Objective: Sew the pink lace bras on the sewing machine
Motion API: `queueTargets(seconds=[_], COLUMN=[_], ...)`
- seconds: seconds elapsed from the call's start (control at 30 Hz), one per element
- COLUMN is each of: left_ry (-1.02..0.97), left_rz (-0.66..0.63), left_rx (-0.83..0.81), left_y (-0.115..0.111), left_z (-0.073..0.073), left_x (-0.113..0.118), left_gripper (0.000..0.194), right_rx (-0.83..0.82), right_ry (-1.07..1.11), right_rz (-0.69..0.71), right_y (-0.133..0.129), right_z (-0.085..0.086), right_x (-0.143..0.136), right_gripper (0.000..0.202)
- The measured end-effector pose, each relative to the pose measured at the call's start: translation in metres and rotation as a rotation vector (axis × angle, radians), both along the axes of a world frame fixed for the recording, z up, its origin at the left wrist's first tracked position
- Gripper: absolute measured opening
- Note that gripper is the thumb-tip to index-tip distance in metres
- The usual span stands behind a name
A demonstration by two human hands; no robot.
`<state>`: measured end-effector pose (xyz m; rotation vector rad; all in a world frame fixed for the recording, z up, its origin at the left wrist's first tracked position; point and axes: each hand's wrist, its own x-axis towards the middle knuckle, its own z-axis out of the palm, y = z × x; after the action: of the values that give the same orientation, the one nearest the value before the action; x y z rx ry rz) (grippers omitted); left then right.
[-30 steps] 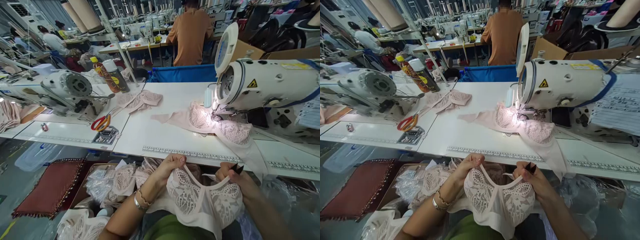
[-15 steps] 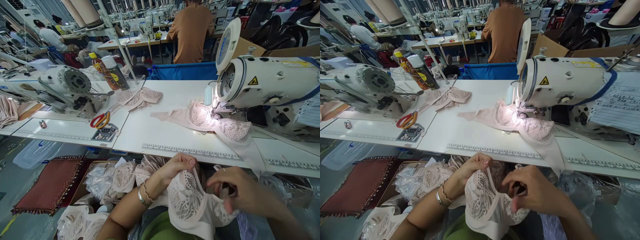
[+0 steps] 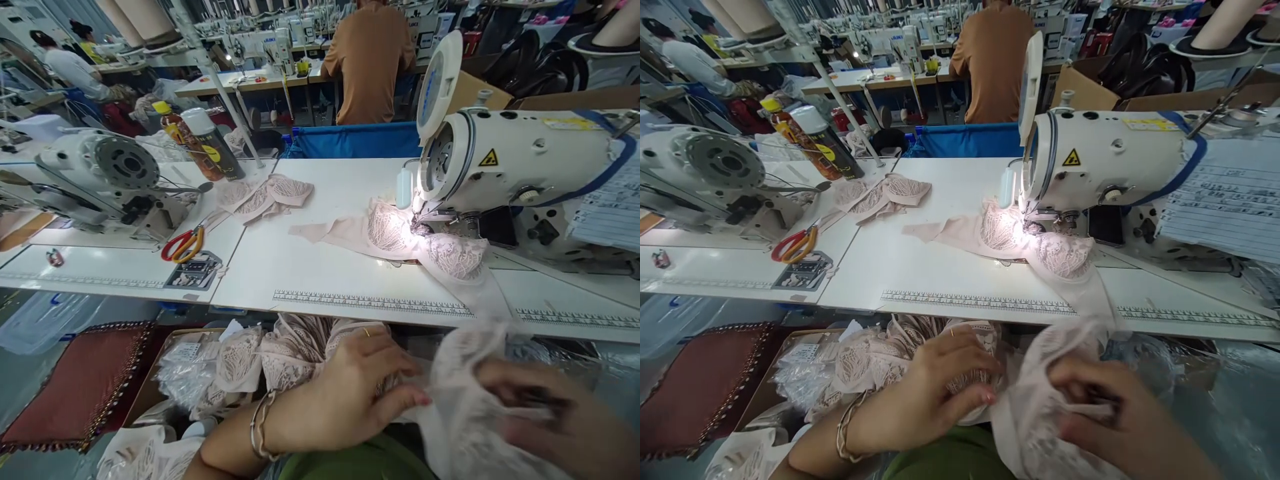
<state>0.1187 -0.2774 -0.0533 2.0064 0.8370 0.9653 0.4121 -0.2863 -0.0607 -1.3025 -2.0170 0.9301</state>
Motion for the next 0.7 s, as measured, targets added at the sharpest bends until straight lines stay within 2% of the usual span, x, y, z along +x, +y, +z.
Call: queueTargets(seconds=[0.07, 0.1, 0.2, 0.27, 0.33, 0.4, 0.47, 0.5, 0.6, 0.7], left_ry=[0.093, 0.117, 0.101, 0.063, 0.054, 0.058, 0.031, 0.009, -0.076, -0.192], left_rz=[0.027, 0.063, 0.171, 0.212, 0.230, 0.230, 0.226, 0.226, 0.224, 0.223], left_rx=[0.084, 0.111, 0.126, 0.131, 0.147, 0.162, 0.153, 0.135, 0.018, -0.135], left_y=[-0.008, -0.010, -0.012, -0.011, -0.009, -0.007, -0.004, -0.002, 0.003, 0.010], left_z=[-0.017, -0.027, -0.049, -0.055, -0.057, -0.057, -0.056, -0.056, -0.053, -0.049], left_x=[0.010, 0.015, 0.023, 0.025, 0.026, 0.026, 0.024, 0.022, 0.012, -0.001], left_gripper=[0.021, 0.025, 0.027, 0.022, 0.015, 0.010, 0.006, 0.004, 0.006, 0.013], right_rx=[-0.170, -0.200, -0.179, -0.147, -0.093, 0.063, 0.205, 0.221, 0.038, -0.095], right_ry=[-0.049, -0.045, -0.004, 0.030, 0.053, 0.046, -0.013, -0.042, -0.088, -0.035], right_rz=[0.031, 0.029, 0.013, 0.025, 0.056, 0.067, 0.080, 0.112, 0.264, 0.304], right_y=[0.006, 0.008, 0.007, 0.004, 0.004, 0.007, 0.012, 0.016, 0.025, 0.030], right_z=[-0.005, -0.007, -0.013, -0.019, -0.026, -0.030, -0.031, -0.029, -0.020, -0.012], right_x=[-0.029, -0.041, -0.065, -0.070, -0.070, -0.067, -0.061, -0.056, -0.039, -0.020], right_gripper=[0.020, 0.025, 0.030, 0.029, 0.026, 0.023, 0.022, 0.022, 0.024, 0.030])
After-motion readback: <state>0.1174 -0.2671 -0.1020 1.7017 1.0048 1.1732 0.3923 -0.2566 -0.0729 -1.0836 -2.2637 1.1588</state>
